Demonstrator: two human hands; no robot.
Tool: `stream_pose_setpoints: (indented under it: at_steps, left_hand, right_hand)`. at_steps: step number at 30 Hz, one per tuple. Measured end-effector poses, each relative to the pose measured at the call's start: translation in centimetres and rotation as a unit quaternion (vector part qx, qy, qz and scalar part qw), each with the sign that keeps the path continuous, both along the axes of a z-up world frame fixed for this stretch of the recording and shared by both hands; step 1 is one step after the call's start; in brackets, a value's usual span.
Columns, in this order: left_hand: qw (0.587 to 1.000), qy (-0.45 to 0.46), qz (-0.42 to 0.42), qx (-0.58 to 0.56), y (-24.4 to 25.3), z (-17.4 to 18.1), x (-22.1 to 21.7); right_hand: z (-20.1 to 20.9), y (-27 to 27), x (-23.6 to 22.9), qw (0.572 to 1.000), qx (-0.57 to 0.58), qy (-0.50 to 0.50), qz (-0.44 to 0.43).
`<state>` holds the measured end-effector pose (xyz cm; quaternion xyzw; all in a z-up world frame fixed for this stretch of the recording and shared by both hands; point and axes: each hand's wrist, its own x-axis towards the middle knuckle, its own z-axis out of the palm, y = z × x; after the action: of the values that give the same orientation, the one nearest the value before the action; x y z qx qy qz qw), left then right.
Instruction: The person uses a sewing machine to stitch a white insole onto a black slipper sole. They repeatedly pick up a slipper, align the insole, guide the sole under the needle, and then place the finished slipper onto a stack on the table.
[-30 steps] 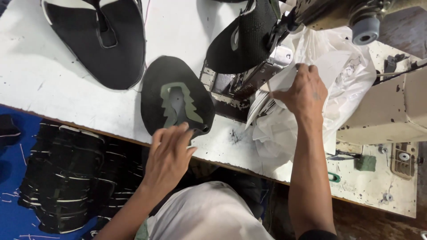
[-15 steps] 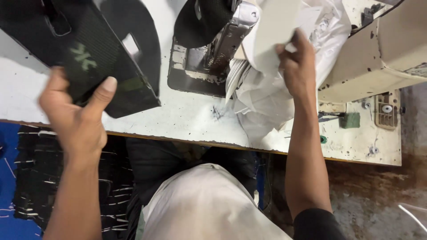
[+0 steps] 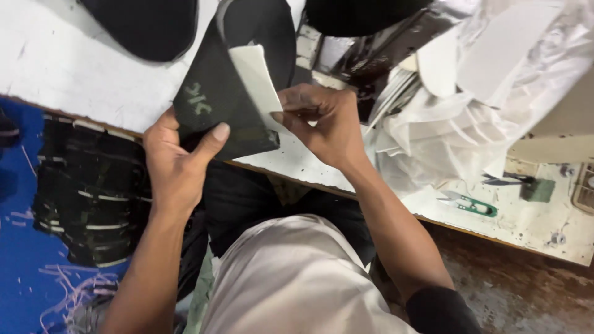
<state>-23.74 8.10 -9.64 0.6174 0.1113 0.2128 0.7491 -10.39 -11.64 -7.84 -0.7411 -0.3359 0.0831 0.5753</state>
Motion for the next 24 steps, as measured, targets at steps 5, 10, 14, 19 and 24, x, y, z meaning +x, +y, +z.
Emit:
stream_pose_setpoints:
  at_steps: [5,10,14,19,24]
  left_hand:
    - [0.995,0.017,0.028,0.090,-0.5,-0.1,0.4]
    - [0.988,0.012,0.047,0.144,-1.7,-1.1,0.5]
    - [0.978,0.000,0.073,0.193,-1.9,-1.0,0.0]
    - [0.992,0.040,-0.025,0.117,-1.5,4.3,2.2]
    - [0.950,-0.068,-0.073,0.295,-4.6,4.4,5.8]
  right_hand:
    - [0.7,-0.1,-0.7,0.991,-0.033,0.102,0.075]
    - [1.2,-1.0,-1.2,0.983,-0.016,0.147,0.106]
    - [1.3,-0.6,-2.4,0.992,-0.049,0.086,0.082]
    - [1.7,-1.4,-3.4,0.998,-0.052,0.025,0.036]
    - [0.0,-6.1,-1.5,0.998,-0.022,-0.042,0.029]
